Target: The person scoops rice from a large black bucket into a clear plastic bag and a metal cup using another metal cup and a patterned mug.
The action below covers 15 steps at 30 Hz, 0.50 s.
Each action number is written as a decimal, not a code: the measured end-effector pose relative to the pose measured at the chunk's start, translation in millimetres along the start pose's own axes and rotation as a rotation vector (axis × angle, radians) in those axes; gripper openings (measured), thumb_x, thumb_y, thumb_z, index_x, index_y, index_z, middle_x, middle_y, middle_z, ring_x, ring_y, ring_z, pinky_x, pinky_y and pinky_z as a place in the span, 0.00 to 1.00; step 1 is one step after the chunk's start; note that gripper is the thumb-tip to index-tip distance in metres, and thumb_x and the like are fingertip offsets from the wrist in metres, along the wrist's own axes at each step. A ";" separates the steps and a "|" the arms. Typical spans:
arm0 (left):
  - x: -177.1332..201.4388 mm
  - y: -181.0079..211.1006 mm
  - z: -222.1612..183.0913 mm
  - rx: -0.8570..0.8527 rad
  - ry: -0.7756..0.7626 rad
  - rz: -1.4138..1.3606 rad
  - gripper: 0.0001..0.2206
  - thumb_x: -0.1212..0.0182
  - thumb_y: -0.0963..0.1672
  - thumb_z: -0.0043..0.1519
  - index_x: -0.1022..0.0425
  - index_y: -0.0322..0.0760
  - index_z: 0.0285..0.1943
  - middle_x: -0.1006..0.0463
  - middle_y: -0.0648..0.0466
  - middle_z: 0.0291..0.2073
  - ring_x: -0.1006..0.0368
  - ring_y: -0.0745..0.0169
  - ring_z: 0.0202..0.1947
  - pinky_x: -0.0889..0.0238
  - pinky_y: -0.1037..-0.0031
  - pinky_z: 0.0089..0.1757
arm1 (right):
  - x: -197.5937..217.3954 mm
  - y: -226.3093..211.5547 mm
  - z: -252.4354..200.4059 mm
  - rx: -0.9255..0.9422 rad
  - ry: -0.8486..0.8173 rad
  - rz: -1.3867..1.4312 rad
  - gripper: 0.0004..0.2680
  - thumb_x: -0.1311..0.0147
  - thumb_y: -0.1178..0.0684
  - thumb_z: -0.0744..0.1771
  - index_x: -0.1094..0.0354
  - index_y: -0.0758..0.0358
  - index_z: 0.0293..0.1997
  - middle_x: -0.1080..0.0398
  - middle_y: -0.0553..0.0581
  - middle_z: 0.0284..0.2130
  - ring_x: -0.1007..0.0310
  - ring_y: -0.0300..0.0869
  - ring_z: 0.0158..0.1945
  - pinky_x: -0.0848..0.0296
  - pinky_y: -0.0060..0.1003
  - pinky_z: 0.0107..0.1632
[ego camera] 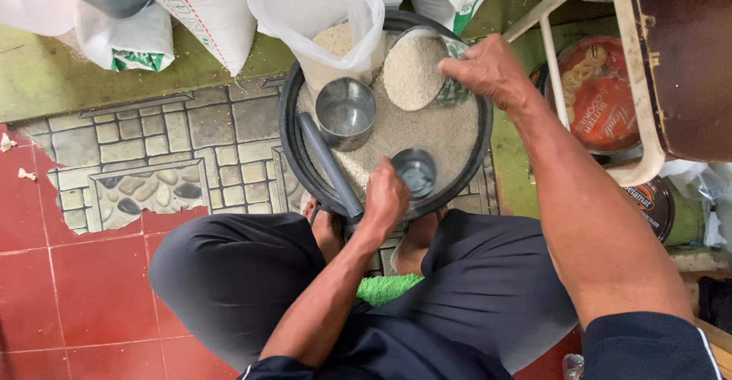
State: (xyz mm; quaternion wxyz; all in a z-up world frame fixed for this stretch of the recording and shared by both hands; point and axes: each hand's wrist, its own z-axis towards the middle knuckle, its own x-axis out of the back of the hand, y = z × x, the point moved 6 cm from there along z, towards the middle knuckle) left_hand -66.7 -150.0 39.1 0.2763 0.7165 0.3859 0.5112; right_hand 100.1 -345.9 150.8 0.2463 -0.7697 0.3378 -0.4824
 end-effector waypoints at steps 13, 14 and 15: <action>-24.4 -33.1 102.0 0.062 0.181 0.214 0.09 0.49 0.36 0.58 0.35 0.24 0.46 0.21 0.27 0.28 0.21 0.19 0.35 0.26 0.40 0.33 | 35.7 -9.7 -79.9 0.206 0.200 0.063 0.19 0.37 0.43 0.67 0.36 0.62 0.17 0.45 0.55 0.09 0.49 0.43 0.16 0.47 0.36 0.27; -27.2 -32.2 108.0 0.072 0.199 0.228 0.08 0.48 0.36 0.59 0.36 0.25 0.47 0.20 0.28 0.28 0.20 0.22 0.35 0.25 0.42 0.34 | 37.2 -8.2 -86.0 0.235 0.211 0.042 0.20 0.37 0.43 0.69 0.37 0.63 0.18 0.45 0.55 0.09 0.49 0.43 0.15 0.45 0.38 0.27; -30.5 -31.3 113.9 0.082 0.218 0.242 0.08 0.47 0.36 0.60 0.36 0.26 0.47 0.19 0.29 0.29 0.19 0.26 0.35 0.24 0.45 0.34 | 38.6 -6.3 -92.2 0.263 0.221 0.021 0.21 0.38 0.43 0.71 0.37 0.64 0.18 0.44 0.56 0.09 0.49 0.43 0.14 0.43 0.39 0.27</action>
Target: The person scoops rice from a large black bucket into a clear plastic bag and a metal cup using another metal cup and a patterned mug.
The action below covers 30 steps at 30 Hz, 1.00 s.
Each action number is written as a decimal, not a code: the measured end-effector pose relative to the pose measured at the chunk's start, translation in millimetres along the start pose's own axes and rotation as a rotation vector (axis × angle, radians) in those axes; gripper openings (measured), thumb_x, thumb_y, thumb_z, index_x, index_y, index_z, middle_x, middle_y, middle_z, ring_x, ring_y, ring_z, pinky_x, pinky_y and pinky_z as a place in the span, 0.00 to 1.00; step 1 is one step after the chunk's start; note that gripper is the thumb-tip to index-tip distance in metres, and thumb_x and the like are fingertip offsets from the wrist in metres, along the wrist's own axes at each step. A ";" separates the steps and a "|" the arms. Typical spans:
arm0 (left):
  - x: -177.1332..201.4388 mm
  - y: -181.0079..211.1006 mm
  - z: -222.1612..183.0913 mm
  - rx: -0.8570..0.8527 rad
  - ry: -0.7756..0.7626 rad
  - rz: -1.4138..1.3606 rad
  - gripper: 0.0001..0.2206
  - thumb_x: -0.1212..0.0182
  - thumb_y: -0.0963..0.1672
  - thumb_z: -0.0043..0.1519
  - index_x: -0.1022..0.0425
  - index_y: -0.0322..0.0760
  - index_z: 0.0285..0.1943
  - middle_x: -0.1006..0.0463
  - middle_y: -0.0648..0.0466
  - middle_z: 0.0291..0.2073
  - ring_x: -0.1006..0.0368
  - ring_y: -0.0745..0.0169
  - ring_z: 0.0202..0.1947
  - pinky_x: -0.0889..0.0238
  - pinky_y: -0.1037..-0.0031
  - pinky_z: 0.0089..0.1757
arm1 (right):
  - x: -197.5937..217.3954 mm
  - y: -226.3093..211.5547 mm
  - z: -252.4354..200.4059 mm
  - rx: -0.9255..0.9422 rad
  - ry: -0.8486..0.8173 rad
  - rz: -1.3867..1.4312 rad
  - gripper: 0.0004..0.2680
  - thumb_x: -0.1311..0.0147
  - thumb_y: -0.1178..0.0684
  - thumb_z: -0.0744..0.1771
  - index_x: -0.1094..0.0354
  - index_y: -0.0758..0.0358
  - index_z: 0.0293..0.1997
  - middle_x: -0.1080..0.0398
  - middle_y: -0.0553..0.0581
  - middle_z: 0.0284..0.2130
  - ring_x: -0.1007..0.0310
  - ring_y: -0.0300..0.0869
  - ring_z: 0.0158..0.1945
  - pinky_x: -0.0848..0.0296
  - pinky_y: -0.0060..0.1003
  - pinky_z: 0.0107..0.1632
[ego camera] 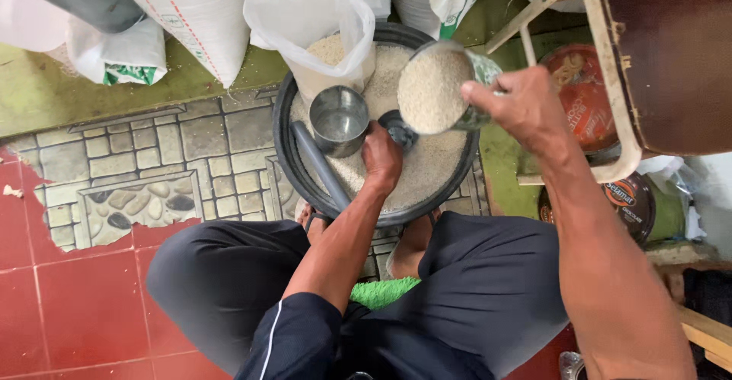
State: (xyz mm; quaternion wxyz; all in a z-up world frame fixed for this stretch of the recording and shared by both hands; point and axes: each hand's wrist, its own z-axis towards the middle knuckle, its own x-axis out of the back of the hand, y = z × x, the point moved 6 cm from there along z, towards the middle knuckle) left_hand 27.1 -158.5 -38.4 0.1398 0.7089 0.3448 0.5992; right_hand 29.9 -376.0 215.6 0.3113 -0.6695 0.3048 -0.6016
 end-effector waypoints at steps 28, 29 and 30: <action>169.2 -5.1 -52.5 -0.171 -0.364 -0.233 0.15 0.47 0.48 0.68 0.21 0.43 0.30 0.23 0.53 0.11 0.22 0.58 0.14 0.32 0.70 0.19 | -4.7 18.1 3.1 0.229 0.076 -0.167 0.17 0.28 0.50 0.70 0.29 0.67 0.22 0.40 0.60 0.08 0.51 0.38 0.12 0.53 0.31 0.22; 192.2 5.3 -46.7 -0.234 -0.357 -0.224 0.14 0.45 0.46 0.67 0.22 0.41 0.28 0.24 0.52 0.12 0.26 0.59 0.14 0.33 0.69 0.21 | -2.2 12.3 2.8 0.229 0.082 -0.185 0.16 0.28 0.52 0.70 0.29 0.69 0.23 0.40 0.60 0.08 0.51 0.40 0.12 0.53 0.32 0.21; 215.3 15.6 -41.0 -0.298 -0.350 -0.214 0.13 0.43 0.45 0.66 0.24 0.38 0.26 0.25 0.50 0.12 0.30 0.60 0.13 0.34 0.69 0.23 | 0.2 6.5 2.6 0.230 0.088 -0.202 0.15 0.28 0.54 0.70 0.28 0.70 0.25 0.40 0.61 0.08 0.50 0.41 0.11 0.52 0.33 0.21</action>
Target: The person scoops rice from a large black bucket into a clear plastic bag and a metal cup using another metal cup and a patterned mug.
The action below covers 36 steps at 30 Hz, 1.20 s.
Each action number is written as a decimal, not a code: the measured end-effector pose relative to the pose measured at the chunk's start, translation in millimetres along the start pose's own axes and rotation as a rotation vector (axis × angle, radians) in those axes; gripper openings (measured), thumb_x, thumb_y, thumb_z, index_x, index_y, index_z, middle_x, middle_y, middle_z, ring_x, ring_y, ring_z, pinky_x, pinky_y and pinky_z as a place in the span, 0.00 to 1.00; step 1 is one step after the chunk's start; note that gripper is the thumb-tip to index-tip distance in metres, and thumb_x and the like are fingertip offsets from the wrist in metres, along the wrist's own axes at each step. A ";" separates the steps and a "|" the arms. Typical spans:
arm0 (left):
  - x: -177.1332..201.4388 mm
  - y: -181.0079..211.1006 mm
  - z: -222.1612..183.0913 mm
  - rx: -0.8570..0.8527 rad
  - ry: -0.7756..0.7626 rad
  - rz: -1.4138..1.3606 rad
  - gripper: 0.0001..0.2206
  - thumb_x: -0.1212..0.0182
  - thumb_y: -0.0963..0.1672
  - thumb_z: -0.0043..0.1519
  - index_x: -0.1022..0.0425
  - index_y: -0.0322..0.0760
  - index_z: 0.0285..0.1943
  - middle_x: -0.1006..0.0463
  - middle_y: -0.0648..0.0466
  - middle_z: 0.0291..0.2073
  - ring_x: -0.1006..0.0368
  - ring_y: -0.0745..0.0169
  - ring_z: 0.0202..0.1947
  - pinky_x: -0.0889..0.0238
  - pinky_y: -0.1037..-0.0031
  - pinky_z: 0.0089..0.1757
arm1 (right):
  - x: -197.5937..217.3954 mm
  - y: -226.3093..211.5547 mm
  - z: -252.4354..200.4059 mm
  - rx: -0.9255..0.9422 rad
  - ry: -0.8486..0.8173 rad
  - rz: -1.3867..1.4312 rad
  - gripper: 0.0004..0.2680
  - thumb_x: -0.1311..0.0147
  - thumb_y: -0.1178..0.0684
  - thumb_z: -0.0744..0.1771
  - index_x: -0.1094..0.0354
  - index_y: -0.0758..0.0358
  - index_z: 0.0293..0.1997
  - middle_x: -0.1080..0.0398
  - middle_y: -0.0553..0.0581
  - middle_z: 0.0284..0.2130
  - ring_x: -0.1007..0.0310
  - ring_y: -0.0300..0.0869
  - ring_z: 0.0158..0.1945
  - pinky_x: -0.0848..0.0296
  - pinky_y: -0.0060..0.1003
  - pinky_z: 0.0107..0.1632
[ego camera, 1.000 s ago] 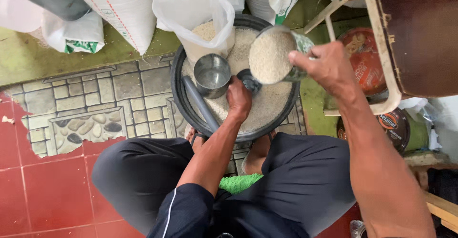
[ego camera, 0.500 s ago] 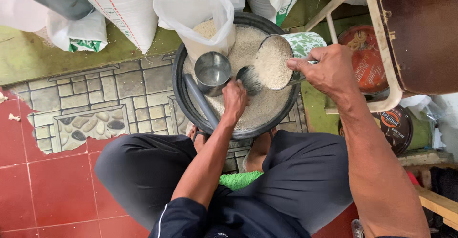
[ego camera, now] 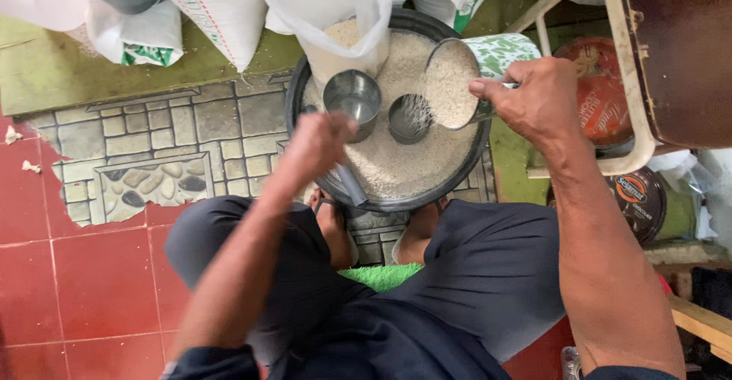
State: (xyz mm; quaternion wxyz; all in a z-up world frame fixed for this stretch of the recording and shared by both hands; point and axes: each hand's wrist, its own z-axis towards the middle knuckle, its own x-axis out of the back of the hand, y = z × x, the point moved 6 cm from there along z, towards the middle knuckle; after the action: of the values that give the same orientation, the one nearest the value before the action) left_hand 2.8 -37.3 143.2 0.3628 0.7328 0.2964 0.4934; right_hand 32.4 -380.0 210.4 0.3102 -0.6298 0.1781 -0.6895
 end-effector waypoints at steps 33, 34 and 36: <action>139.5 -4.3 23.5 -0.015 0.294 0.081 0.14 0.50 0.42 0.70 0.20 0.26 0.37 0.18 0.47 0.26 0.21 0.66 0.18 0.30 0.79 0.17 | 8.0 -33.3 -5.6 -0.026 0.075 -0.241 0.30 0.23 0.43 0.69 0.54 0.58 0.19 0.58 0.48 0.17 0.62 0.39 0.27 0.61 0.44 0.30; 140.1 -5.9 25.1 -0.017 0.292 0.082 0.14 0.50 0.42 0.70 0.20 0.26 0.37 0.18 0.47 0.26 0.21 0.66 0.18 0.30 0.79 0.17 | 8.8 -32.9 -5.0 -0.028 0.078 -0.241 0.30 0.23 0.43 0.69 0.54 0.58 0.19 0.58 0.48 0.17 0.62 0.39 0.27 0.61 0.44 0.30; 141.4 -10.4 27.0 -0.012 0.294 0.067 0.13 0.48 0.41 0.73 0.19 0.29 0.40 0.16 0.48 0.27 0.22 0.70 0.18 0.28 0.82 0.18 | 10.4 -34.0 -5.1 -0.001 0.101 -0.267 0.28 0.23 0.44 0.68 0.51 0.59 0.18 0.56 0.49 0.17 0.59 0.39 0.26 0.57 0.44 0.30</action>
State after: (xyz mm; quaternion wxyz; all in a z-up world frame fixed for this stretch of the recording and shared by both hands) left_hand 75.0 74.1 199.8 0.3029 0.6600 0.3188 0.6091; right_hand 20.4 -362.2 239.2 0.2060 -0.6126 0.1085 -0.7553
